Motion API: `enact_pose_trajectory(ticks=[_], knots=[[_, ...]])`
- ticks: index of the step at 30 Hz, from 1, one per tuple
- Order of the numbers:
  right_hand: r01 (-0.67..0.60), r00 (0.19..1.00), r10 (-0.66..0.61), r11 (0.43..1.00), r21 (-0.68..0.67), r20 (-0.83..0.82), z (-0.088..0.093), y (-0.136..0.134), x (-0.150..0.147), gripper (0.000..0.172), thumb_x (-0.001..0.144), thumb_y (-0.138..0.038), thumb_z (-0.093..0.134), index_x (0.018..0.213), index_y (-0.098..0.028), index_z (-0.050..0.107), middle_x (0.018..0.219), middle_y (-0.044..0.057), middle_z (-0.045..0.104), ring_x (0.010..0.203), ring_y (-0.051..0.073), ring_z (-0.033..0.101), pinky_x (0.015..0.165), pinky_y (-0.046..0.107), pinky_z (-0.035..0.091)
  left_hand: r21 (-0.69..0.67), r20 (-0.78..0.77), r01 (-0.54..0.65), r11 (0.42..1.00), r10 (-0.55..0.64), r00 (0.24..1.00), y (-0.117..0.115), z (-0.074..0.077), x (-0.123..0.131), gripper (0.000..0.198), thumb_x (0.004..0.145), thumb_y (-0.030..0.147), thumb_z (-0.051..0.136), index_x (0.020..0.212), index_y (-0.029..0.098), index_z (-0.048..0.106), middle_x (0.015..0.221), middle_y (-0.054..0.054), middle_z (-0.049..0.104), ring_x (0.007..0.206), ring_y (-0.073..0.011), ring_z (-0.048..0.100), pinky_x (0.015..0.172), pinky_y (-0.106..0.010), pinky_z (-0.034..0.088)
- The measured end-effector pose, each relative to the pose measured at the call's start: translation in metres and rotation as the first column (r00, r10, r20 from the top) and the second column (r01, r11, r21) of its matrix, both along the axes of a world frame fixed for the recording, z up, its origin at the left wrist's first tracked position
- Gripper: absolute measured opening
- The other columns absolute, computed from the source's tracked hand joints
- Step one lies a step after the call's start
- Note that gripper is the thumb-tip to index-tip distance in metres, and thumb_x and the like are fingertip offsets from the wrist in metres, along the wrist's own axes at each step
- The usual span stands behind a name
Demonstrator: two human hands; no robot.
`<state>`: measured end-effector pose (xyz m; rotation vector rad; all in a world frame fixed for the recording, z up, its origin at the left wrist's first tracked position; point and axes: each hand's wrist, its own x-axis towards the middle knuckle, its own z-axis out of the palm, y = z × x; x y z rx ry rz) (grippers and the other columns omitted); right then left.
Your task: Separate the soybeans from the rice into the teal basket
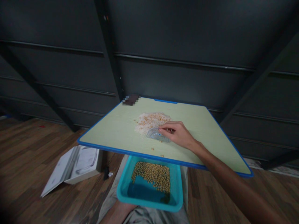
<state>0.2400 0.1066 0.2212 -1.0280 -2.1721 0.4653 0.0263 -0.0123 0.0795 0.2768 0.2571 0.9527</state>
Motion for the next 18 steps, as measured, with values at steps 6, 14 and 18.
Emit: enact_pose_trajectory(ticks=[6, 14, 18], knots=[[-0.033, 0.999, 0.034, 0.997, -0.064, 0.015, 0.001, -0.005, -0.003, 0.018, 0.091, -0.034, 0.066, 0.095, -0.023, 0.080, 0.091, 0.004, 0.079, 0.077, 0.018, 0.070, 0.067, 0.030, 0.052, 0.027, -0.026, 0.005, 1.000, -0.005, 1.000, -0.002, 0.010, 0.002, 0.020, 0.076, 0.018, 0.070, 0.064, 0.031, 0.079, 0.078, 0.006, 0.084, 0.119, -0.0216, 0.067, 0.115, -0.043, 0.039], [-0.112, 0.993, 0.118, 0.962, -0.248, 0.007, 0.003, -0.011, -0.003, 0.018, 0.087, -0.037, 0.069, 0.084, -0.021, 0.077, 0.068, 0.001, 0.069, 0.060, 0.013, 0.058, 0.056, 0.026, 0.046, 0.034, -0.038, -0.014, 0.999, 0.015, 0.999, 0.000, -0.005, -0.001, 0.009, 0.068, 0.026, 0.081, 0.068, 0.035, 0.080, 0.076, 0.007, 0.084, 0.114, -0.0230, 0.069, 0.113, -0.041, 0.042], [-0.179, 0.983, 0.183, 0.935, -0.306, -0.015, 0.005, -0.014, -0.004, 0.016, 0.084, -0.035, 0.072, 0.077, -0.020, 0.074, 0.063, 0.000, 0.068, 0.055, 0.012, 0.057, 0.052, 0.025, 0.045, 0.023, -0.028, -0.019, 1.000, 0.020, 0.999, -0.001, -0.005, 0.002, 0.007, 0.073, 0.028, 0.077, 0.072, 0.034, 0.081, 0.083, 0.006, 0.085, 0.119, -0.0247, 0.067, 0.115, -0.045, 0.038]])
